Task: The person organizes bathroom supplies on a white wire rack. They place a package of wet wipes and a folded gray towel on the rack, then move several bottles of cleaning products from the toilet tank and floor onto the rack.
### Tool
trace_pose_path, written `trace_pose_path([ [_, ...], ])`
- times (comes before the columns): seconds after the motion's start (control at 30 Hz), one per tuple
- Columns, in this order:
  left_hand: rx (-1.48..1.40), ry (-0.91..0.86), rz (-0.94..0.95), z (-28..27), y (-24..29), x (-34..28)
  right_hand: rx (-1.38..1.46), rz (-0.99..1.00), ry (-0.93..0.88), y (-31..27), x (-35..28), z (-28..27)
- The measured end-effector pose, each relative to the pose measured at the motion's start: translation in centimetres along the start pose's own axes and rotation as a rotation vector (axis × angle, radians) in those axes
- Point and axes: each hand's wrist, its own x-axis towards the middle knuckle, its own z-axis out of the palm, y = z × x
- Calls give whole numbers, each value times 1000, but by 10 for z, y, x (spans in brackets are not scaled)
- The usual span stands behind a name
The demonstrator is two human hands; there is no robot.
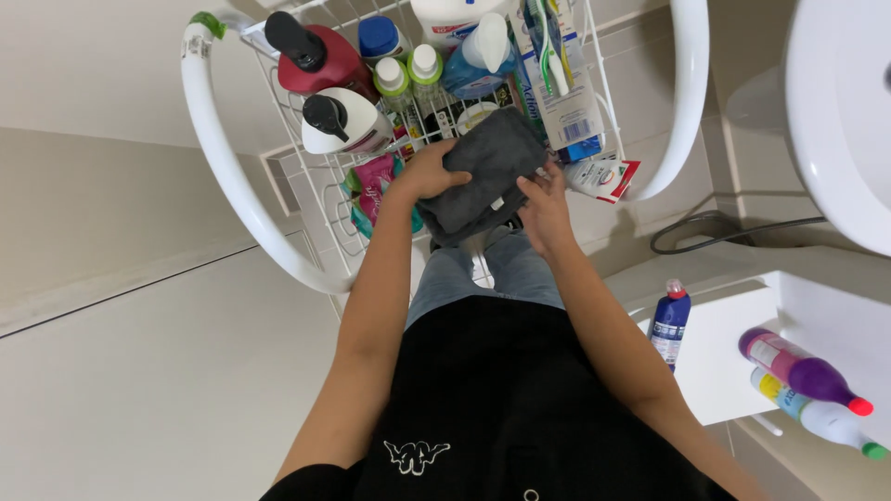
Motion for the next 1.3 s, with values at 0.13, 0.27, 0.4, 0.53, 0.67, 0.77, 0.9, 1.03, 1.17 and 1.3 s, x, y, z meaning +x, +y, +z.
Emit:
trace_pose_path([
  [0.13,138,42,-14,5,3,17,40,74,14,3,8,-7],
  [0.27,439,237,20,26,-14,26,-130,90,57,0,7,-7],
  [0.4,635,556,14,37,21,-18,-787,-194,84,14,22,-27],
  [0.53,621,636,95,45,28,-58,-1273,-830,-106,-20,-2,18],
  [0.67,707,662,109,55,-8,-67,-1702,-1035,-297,-14,10,37],
  [0.77,726,671,105,56,-19,-68,-1938,-917,-321,-1,21,40],
  [0.9,712,658,94,53,-16,-70,-2004,-769,-306,20,37,30],
  [1.03,699,609,84,48,-21,-73,-2005,-771,-287,21,22,25],
  [1.17,718,556,91,52,-31,-72,-1924,-779,-260,33,10,13],
  [1.3,665,470,119,57,-38,-75,-1954,-778,-187,42,0,6],
])
